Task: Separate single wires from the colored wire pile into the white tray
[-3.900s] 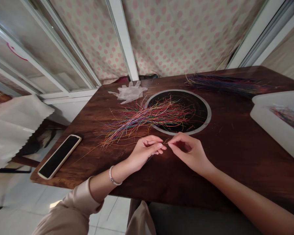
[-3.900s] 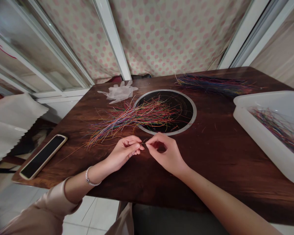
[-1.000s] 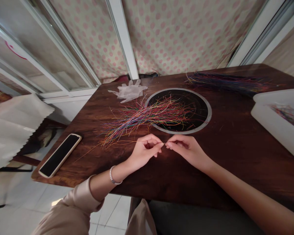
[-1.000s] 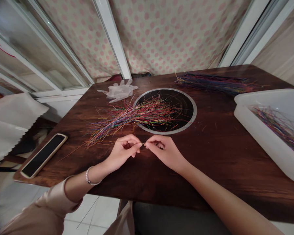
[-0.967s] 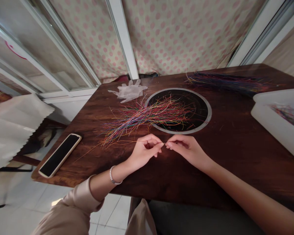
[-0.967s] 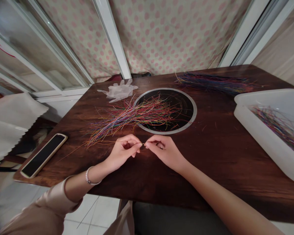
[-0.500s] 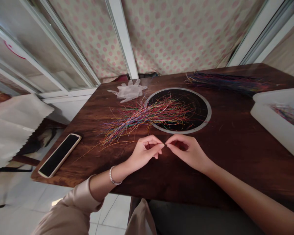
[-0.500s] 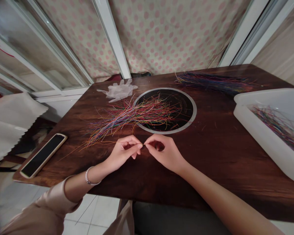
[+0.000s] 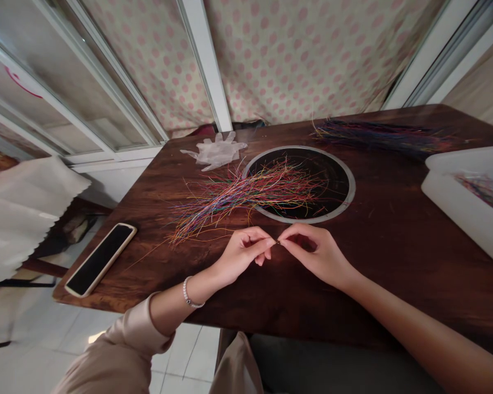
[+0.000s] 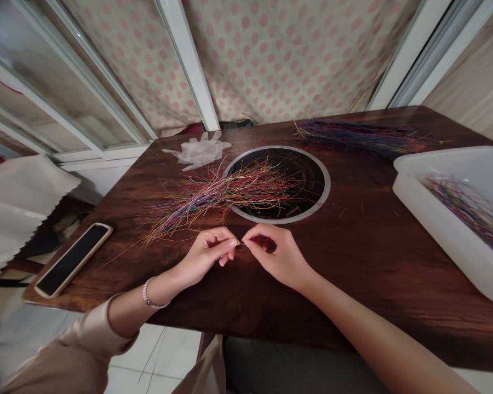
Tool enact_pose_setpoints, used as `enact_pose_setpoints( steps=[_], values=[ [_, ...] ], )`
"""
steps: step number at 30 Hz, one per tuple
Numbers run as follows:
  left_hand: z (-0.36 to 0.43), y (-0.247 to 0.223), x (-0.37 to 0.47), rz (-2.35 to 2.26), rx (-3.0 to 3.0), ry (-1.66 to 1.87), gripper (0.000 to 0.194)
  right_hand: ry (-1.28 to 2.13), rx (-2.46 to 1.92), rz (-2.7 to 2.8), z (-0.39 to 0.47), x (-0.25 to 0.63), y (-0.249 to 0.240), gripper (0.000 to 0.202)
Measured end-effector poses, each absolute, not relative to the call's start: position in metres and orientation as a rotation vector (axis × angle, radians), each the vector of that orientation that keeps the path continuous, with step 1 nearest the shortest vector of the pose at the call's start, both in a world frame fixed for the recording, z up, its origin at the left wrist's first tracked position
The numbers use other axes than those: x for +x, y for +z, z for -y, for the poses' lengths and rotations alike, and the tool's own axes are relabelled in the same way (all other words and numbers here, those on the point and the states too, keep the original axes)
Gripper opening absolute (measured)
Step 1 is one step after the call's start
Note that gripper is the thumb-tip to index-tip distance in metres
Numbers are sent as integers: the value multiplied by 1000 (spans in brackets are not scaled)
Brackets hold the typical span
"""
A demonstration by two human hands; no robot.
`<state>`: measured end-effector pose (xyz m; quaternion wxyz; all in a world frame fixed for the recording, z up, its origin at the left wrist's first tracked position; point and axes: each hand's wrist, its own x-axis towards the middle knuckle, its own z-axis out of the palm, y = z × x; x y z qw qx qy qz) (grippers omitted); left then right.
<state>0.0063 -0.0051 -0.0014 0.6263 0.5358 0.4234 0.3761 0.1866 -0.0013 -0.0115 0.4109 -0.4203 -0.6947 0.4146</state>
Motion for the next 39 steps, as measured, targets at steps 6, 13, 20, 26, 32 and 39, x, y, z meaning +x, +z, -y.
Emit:
enact_pose_setpoints(
  steps=[6, 13, 20, 26, 32, 39],
  values=[
    [5, 1, 8, -1034, 1285, 859, 29, 1144, -1112, 1738, 0, 186, -12, 14],
    [5, -1, 8, -1061, 1333, 870, 28, 1203, -1090, 1752, -2, 188, -11, 20],
    [4, -1, 8, -1063, 1354, 873, 28, 1175, -1045, 1730, -1, 187, -11, 12],
    [5, -1, 7, -1067, 1339, 877, 29, 911, -977, 1826, 2, 187, -10, 7],
    [5, 0, 9, -1054, 1272, 861, 29, 409, -762, 1994, 0, 190, -18, 11],
    [5, 0, 7, -939, 1076, 784, 28, 69, -611, 2073, 0, 194, -20, 16]
  ],
)
